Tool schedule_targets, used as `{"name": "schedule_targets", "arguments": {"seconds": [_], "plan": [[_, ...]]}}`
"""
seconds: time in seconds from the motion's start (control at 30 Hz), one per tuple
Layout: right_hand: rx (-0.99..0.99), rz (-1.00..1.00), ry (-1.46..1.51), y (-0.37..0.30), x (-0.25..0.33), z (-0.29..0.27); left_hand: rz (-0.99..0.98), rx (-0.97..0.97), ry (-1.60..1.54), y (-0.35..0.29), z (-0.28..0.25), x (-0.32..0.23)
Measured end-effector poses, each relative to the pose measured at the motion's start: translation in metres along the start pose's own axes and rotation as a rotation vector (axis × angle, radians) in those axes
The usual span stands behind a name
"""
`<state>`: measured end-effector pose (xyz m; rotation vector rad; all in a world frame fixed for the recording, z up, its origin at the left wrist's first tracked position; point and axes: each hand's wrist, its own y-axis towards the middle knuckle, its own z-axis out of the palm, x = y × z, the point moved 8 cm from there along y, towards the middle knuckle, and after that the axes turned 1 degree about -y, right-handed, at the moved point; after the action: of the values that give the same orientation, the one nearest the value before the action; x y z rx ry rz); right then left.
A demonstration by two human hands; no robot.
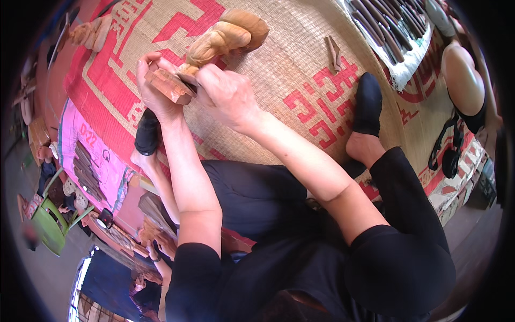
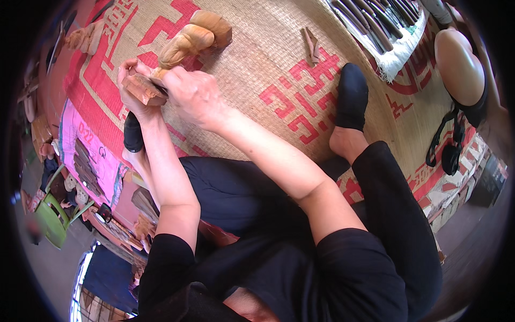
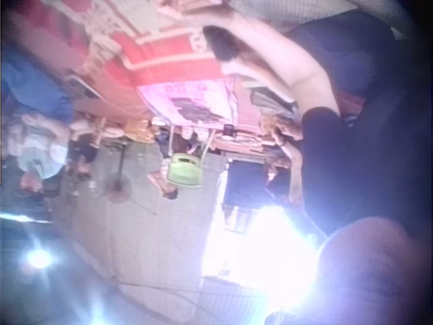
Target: The person sits on a mat and carves a small wooden block using a knife. They hold the wood in their left hand and use the knife in their right hand to shave off pieces, occasionally turning the block to work on different sides.
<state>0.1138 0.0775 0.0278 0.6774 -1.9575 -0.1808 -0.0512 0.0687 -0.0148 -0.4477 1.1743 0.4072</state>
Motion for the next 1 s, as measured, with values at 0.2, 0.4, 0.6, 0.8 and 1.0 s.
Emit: {"name": "schedule_targets", "arguments": {"seconds": [0.2,0.4,0.6,0.8,1.0], "plan": [[-0.031,0.027,0.038,0.013,0.005,-0.021,0.011,0.023,0.042,-0.002,0.002,-0.003],[0.053,-0.026,0.021,0.012,0.002,-0.002,0.006,-0.007,0.002,-0.001,0.001,0.001],[0.086,0.031,0.024,0.005,0.002,-0.023,0.004,-0.002,0.010,-0.003,0.006,-0.005],[-0.011,-0.030,0.005,0.022,0.008,-0.010,-0.012,-0.055,0.009,0.000,0.004,-0.001],[0.143,0.049,-0.011,-0.013,-0.008,-0.013,0.010,-0.007,0.059,-0.002,0.006,-0.005]]}}
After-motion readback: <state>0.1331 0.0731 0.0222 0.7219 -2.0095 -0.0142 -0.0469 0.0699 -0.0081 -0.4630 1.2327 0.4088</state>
